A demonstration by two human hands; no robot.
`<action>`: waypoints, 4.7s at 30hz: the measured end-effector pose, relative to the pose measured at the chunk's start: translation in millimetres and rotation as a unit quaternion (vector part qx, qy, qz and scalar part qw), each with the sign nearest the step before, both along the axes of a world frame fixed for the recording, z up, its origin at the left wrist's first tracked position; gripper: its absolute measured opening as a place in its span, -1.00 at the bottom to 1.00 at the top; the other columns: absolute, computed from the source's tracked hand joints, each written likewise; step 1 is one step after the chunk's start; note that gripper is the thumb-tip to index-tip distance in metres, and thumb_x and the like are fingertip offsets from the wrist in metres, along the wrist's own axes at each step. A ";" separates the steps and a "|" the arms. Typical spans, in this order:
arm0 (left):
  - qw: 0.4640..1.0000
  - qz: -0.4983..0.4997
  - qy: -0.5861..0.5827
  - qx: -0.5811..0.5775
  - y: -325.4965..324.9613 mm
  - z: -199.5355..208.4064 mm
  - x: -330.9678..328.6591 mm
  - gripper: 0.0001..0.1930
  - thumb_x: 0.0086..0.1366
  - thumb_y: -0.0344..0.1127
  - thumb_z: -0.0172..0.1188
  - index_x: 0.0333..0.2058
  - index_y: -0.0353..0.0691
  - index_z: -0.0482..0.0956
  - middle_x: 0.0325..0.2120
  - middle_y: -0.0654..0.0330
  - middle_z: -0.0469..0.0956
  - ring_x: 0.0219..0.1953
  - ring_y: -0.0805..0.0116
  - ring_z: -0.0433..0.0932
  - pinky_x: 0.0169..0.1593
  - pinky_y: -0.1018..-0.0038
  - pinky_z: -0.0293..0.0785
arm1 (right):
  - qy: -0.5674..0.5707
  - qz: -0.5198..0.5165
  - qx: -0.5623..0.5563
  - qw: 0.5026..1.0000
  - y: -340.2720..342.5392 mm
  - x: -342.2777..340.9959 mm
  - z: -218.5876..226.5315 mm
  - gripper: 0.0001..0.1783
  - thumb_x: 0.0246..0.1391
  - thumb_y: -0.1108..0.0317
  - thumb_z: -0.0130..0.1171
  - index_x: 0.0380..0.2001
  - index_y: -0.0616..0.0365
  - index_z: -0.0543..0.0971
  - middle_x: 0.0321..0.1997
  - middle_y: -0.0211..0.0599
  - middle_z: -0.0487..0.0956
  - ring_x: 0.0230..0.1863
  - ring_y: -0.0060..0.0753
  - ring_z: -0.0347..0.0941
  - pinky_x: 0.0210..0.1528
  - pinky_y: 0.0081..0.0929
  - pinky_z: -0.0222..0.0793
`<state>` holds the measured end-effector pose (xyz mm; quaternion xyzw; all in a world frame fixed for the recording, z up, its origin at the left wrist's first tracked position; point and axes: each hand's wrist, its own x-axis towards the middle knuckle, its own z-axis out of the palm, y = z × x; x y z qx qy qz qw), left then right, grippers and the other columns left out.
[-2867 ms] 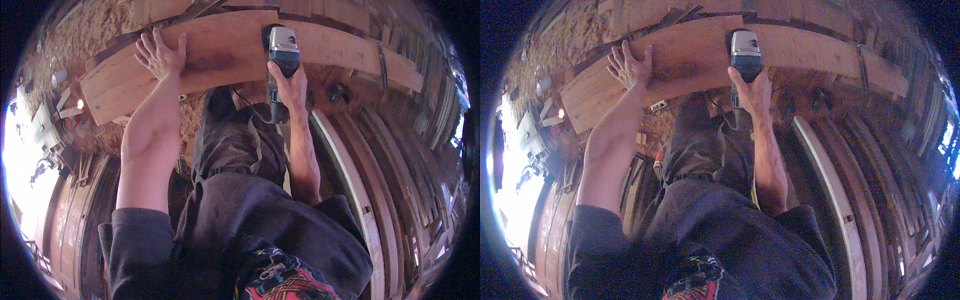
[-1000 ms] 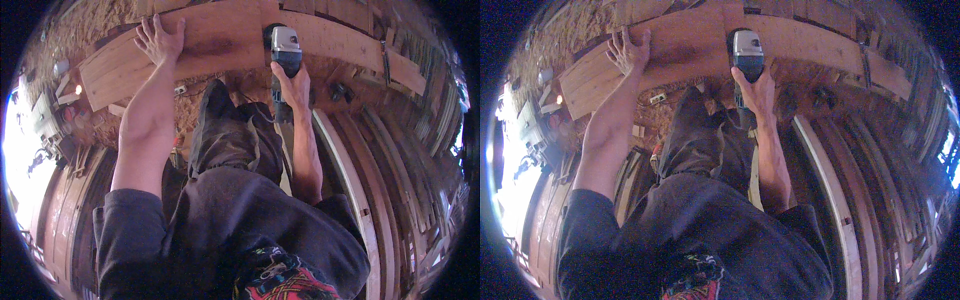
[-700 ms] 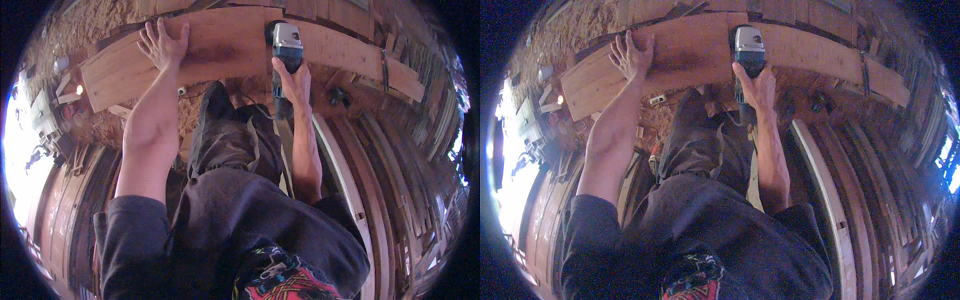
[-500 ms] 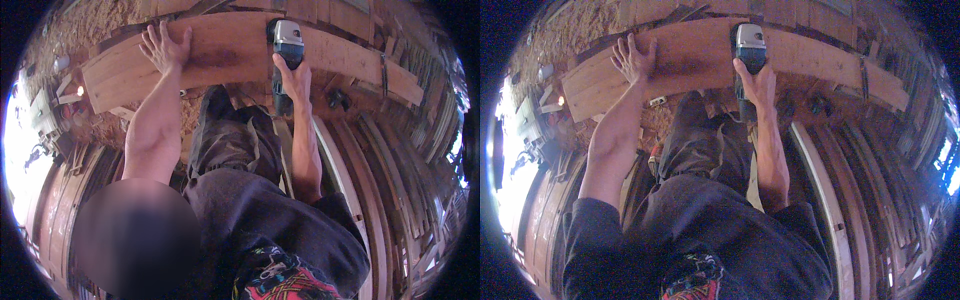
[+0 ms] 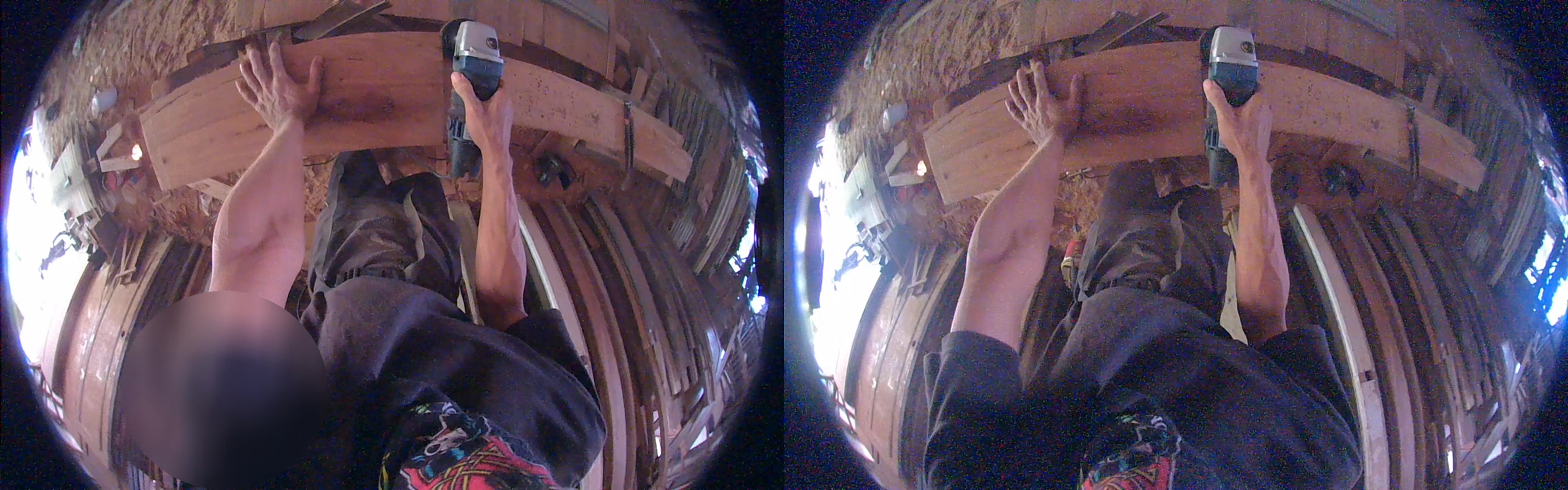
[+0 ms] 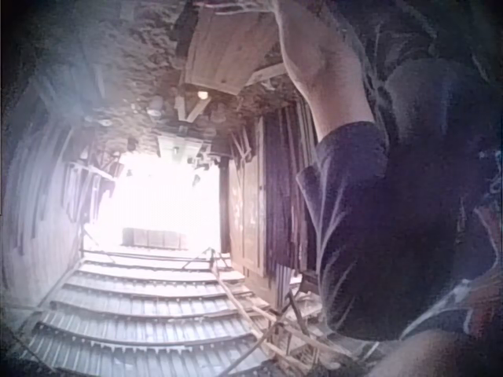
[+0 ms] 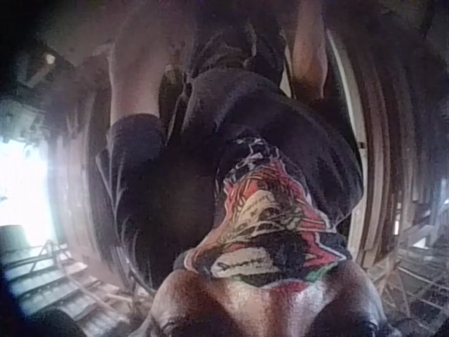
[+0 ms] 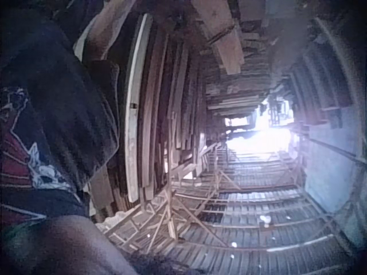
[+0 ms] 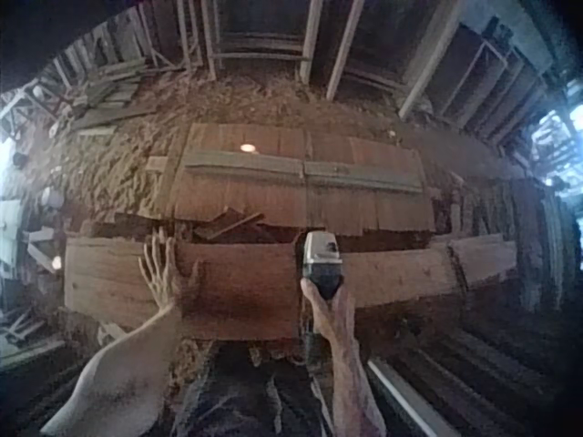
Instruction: The person uses an orbital sander to smooth the surface of a wooden plank in a workshop. They hold the plank with one hand and operate the sander with the other, moving it back and forth across the wood. The person occasionally lifts and repositions the plank to sand different areas.
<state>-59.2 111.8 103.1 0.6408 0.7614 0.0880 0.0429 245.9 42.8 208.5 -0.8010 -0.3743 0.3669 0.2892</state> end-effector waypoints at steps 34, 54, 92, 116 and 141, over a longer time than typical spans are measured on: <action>0.999 -0.010 -0.017 0.041 3.2 -15.1 -6.2 0.01 0.21 0.57 0.09 0.46 0.03 0.26 0.53 -0.02 0.05 0.59 -0.10 -0.16 0.59 -0.05 -0.37 | -0.041 -0.042 -0.036 0.998 -56.5 -4.8 -31.7 -0.26 -0.03 -0.21 0.50 -0.11 0.29 0.62 -0.31 -0.10 0.70 -0.29 -0.16 0.67 -0.18 -0.19 0.57; 0.998 -0.015 -0.018 0.054 6.7 -22.4 -10.6 0.02 0.20 0.58 0.09 0.47 0.03 0.25 0.53 -0.02 0.07 0.59 -0.09 -0.14 0.59 -0.06 -0.36 | -0.033 -0.047 -0.040 0.998 -76.2 -15.4 -15.9 -0.20 -0.05 -0.24 0.51 -0.07 0.30 0.56 -0.26 -0.03 0.72 -0.23 -0.02 0.70 -0.14 -0.10 0.57; 0.998 -0.016 -0.011 0.055 9.5 -24.4 -15.9 0.03 0.20 0.60 0.09 0.48 0.05 0.25 0.53 0.02 0.06 0.58 -0.07 -0.12 0.58 -0.09 -0.31 | -0.042 -0.045 -0.093 0.994 -128.0 -20.9 -15.8 -0.15 -0.07 -0.22 0.53 0.00 0.34 0.54 -0.23 -0.09 0.72 -0.25 -0.18 0.70 -0.13 -0.25 0.58; 0.998 -0.023 -0.024 0.061 12.7 -27.6 -20.0 0.02 0.22 0.62 0.03 0.46 0.04 0.28 0.53 0.00 0.05 0.58 -0.10 -0.14 0.57 -0.13 -0.32 | -0.031 -0.027 -0.091 0.995 -174.6 -23.2 -18.2 -0.09 -0.08 -0.28 0.51 0.03 0.32 0.49 -0.17 0.09 0.71 -0.13 0.13 0.70 -0.08 -0.02 0.58; 0.998 -0.016 -0.033 0.055 8.2 -21.7 -12.4 0.03 0.20 0.58 0.10 0.48 0.07 0.23 0.53 0.00 0.05 0.58 -0.11 -0.13 0.58 -0.09 -0.34 | -0.011 -0.056 -0.031 0.998 -115.7 -4.3 -14.0 -0.29 -0.01 -0.17 0.50 -0.03 0.22 0.61 -0.22 -0.18 0.72 -0.22 -0.28 0.68 -0.13 -0.30 0.56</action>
